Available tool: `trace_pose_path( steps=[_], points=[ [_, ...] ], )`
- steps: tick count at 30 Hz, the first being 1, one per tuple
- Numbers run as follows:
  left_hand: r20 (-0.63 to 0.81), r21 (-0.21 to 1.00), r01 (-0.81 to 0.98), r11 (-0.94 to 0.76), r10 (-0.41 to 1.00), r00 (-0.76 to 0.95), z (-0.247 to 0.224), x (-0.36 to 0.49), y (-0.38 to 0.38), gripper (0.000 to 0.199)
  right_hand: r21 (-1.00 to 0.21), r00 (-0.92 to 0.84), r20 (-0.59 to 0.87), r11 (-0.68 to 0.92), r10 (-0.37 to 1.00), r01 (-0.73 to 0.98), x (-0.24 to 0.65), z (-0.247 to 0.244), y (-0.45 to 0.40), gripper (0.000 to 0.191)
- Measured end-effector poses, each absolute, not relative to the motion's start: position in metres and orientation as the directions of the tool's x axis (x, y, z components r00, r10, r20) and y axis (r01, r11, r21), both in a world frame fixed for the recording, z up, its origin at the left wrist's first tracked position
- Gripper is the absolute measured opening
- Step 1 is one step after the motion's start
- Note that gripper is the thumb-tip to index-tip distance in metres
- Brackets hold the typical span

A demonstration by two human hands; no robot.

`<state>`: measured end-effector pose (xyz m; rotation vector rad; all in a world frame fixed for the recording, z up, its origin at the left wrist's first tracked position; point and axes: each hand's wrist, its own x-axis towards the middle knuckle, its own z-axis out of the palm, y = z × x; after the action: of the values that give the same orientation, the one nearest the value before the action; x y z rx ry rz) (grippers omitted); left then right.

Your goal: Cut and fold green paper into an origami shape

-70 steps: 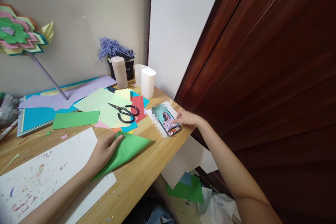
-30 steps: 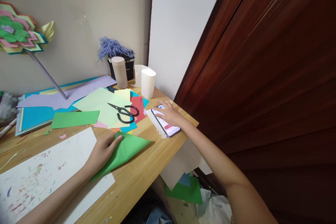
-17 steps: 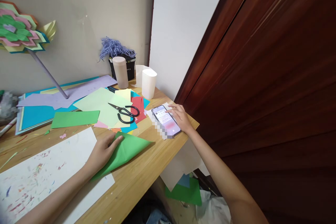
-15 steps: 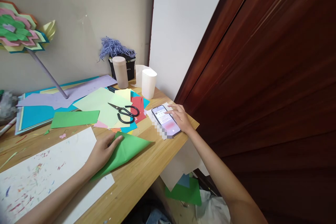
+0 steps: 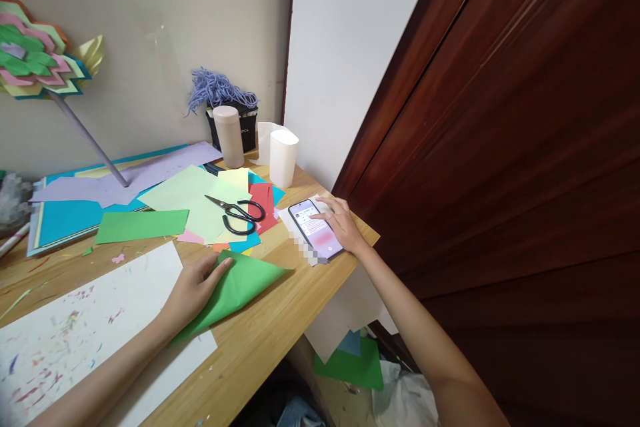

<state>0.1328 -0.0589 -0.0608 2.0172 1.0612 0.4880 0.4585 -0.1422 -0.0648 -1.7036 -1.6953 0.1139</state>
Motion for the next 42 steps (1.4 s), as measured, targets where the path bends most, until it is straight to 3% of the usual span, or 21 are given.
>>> trace_pose_path(
  steps=[7, 13, 19, 25, 28, 33, 37, 42],
  points=[
    [-0.022, 0.785, 0.516, -0.342, 0.818, 0.575, -0.059, 0.133, -0.059, 0.041, -0.603, 0.248, 0.477, 0.109, 0.843, 0.791, 0.459, -0.064, -0.145, 0.051],
    [-0.024, 0.785, 0.517, -0.34, 0.818, 0.575, -0.061, 0.133, -0.059, 0.041, -0.828, 0.461, 0.356, 0.046, 0.813, 0.559, 0.472, -0.071, -0.143, 0.05],
    [-0.031, 0.801, 0.505, -0.321, 0.82, 0.572, -0.06, 0.134, -0.059, 0.041, -0.884, 0.439, 0.255, 0.024, 0.862, 0.466, 0.479, -0.074, -0.141, 0.047],
    [-0.002, 0.846, 0.475, -0.243, 0.889, 0.458, -0.048, 0.114, -0.053, 0.039, -0.898, 0.458, 0.278, 0.06, 0.844, 0.436, 0.443, -0.05, -0.137, 0.042],
    [0.052, 0.87, 0.454, -0.19, 0.953, 0.299, -0.04, 0.089, -0.048, 0.038, -0.961, 0.375, 0.132, 0.025, 0.918, 0.277, 0.389, -0.036, -0.119, 0.032],
    [0.151, 0.911, 0.394, -0.122, 0.988, -0.044, -0.035, 0.049, -0.04, 0.036, -0.973, 0.029, -0.214, -0.211, 0.976, -0.095, 0.267, -0.026, -0.08, 0.047],
    [0.132, 0.945, 0.316, -0.085, 0.982, -0.131, -0.039, 0.035, -0.037, 0.037, -0.947, -0.219, -0.23, -0.27, 0.948, -0.175, 0.199, -0.03, -0.059, 0.044],
    [0.061, 0.98, 0.194, -0.046, 0.996, -0.07, -0.049, 0.037, -0.034, 0.037, -0.942, -0.085, -0.188, -0.204, 0.978, -0.265, 0.177, -0.049, -0.05, 0.04]
  ],
)
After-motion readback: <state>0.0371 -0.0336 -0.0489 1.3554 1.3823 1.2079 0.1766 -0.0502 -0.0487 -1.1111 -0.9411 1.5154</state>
